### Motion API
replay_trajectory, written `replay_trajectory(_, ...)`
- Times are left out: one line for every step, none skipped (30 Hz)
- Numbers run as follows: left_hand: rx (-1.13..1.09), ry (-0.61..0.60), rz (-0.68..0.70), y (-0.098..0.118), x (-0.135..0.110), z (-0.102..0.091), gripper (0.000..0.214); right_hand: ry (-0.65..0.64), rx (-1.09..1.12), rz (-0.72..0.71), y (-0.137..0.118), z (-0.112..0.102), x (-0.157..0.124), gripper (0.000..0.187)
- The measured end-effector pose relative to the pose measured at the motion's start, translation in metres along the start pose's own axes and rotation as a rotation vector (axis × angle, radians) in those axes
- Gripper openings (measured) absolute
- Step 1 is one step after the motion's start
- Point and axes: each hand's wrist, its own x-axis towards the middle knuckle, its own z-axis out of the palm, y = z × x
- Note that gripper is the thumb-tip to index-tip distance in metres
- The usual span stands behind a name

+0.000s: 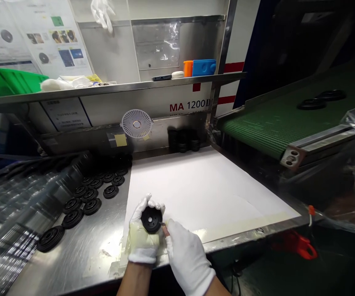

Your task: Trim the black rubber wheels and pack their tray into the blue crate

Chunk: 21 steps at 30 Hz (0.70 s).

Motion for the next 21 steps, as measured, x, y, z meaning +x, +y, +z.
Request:
replay_trajectory(-0.002,0.012,0.029,-0.002,0.001,0.000,0.012,-0.011,0.001,-0.001,-0.003,0.001,-0.001,0.020)
replay_trajectory(0.000,0.030,0.058,-0.003,0.002,-0.001,0.012,-0.019,-0.003,-0.006,-0.005,0.001,-0.002,0.020)
replay_trajectory(0.008,0.043,0.082,-0.004,0.003,-0.001,0.014,-0.027,-0.008,-0.017,-0.008,0.002,-0.003,0.020)
replay_trajectory(0.025,0.053,0.105,-0.004,0.003,-0.002,0.016,-0.031,-0.013,-0.030,-0.010,0.002,-0.004,0.021)
replay_trajectory(0.051,0.060,0.115,-0.003,0.002,-0.003,0.017,-0.030,-0.016,-0.039,-0.011,0.003,-0.005,0.022)
replay_trajectory(0.081,0.059,0.099,-0.002,0.001,-0.003,0.020,-0.027,-0.014,-0.044,-0.011,0.003,-0.005,0.024)
replay_trajectory(0.107,0.053,0.065,0.000,0.000,-0.004,0.022,-0.023,-0.002,-0.047,-0.011,0.004,-0.006,0.025)
replay_trajectory(0.126,0.049,0.023,0.002,-0.001,-0.004,0.025,-0.021,0.021,-0.047,-0.010,0.003,-0.006,0.026)
replay_trajectory(0.137,0.054,-0.017,0.005,-0.003,-0.005,0.027,-0.023,0.055,-0.049,-0.009,0.002,-0.006,0.028)
replay_trajectory(0.136,0.062,-0.048,0.007,-0.005,-0.004,0.029,-0.032,0.102,-0.055,-0.008,0.001,-0.005,0.029)
replay_trajectory(0.128,0.068,-0.066,0.010,-0.006,-0.004,0.030,-0.051,0.166,-0.061,-0.006,-0.002,-0.004,0.031)
replay_trajectory(0.113,0.073,-0.068,0.012,-0.008,-0.002,0.030,-0.080,0.241,-0.062,-0.005,-0.006,-0.003,0.032)
replay_trajectory(0.097,0.079,-0.066,0.013,-0.009,-0.001,0.030,-0.115,0.323,-0.052,-0.003,-0.011,-0.002,0.033)
replay_trajectory(0.082,0.082,-0.066,0.014,-0.009,0.001,0.029,-0.154,0.400,-0.035,-0.002,-0.017,-0.001,0.034)
replay_trajectory(0.069,0.083,-0.068,0.015,-0.010,0.003,0.029,-0.186,0.461,-0.011,0.000,-0.022,0.001,0.035)
replay_trajectory(0.060,0.085,-0.061,0.016,-0.011,0.005,0.028,-0.210,0.498,0.014,0.002,-0.028,0.002,0.035)
replay_trajectory(0.056,0.092,-0.047,0.016,-0.011,0.007,0.028,-0.226,0.509,0.035,0.005,-0.033,0.002,0.036)
replay_trajectory(0.055,0.099,-0.031,0.016,-0.012,0.009,0.028,-0.236,0.492,0.052,0.008,-0.038,0.003,0.037)
replay_trajectory(0.056,0.106,-0.018,0.016,-0.012,0.010,0.028,-0.238,0.449,0.067,0.011,-0.042,0.002,0.037)
replay_trajectory(0.053,0.110,-0.009,0.016,-0.013,0.011,0.028,-0.236,0.389,0.082,0.014,-0.045,0.002,0.037)
replay_trajectory(0.046,0.110,-0.008,0.016,-0.013,0.012,0.028,-0.230,0.324,0.101,0.017,-0.048,0.001,0.037)
